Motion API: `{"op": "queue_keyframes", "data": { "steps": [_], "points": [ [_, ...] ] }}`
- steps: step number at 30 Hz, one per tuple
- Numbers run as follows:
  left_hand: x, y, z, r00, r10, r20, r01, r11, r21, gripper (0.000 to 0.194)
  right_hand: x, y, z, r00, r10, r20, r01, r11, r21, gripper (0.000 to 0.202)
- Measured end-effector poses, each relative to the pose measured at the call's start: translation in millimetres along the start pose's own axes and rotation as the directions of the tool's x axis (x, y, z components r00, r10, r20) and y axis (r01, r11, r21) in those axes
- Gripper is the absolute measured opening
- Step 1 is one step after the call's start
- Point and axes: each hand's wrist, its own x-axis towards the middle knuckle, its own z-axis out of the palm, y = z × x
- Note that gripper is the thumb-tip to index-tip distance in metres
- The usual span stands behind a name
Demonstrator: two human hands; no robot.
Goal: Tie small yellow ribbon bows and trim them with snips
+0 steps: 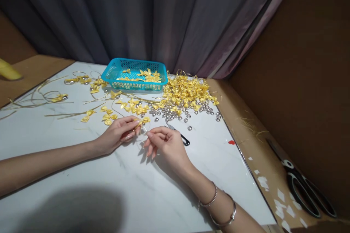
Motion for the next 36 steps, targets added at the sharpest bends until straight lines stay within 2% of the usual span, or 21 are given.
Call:
{"op": "queue_keyframes", "data": {
  "steps": [13, 21, 36],
  "points": [
    [1.3, -0.4, -0.1, 0.990, -0.078, 0.117, 0.089, 0.992, -0.087, 0.020, -0.4, -2.4, -2.1, 0.999, -0.041, -0.030, 0.039, 0.998, -0.044, 0.016],
    [2.4, -0.1, -2.6, 0.983, -0.135, 0.127, 0.153, 0.977, -0.151, 0.018, -1.4, -4.0, -4.1, 0.997, -0.071, -0.035, 0.068, 0.995, -0.073, 0.014],
    [3.3, 2.5, -3.3, 0.969, -0.185, 0.163, 0.207, 0.969, -0.133, 0.019, -0.6, -6.9, -8.5, 0.998, -0.060, -0.008, 0.060, 0.997, -0.046, 0.015]
  ]
}}
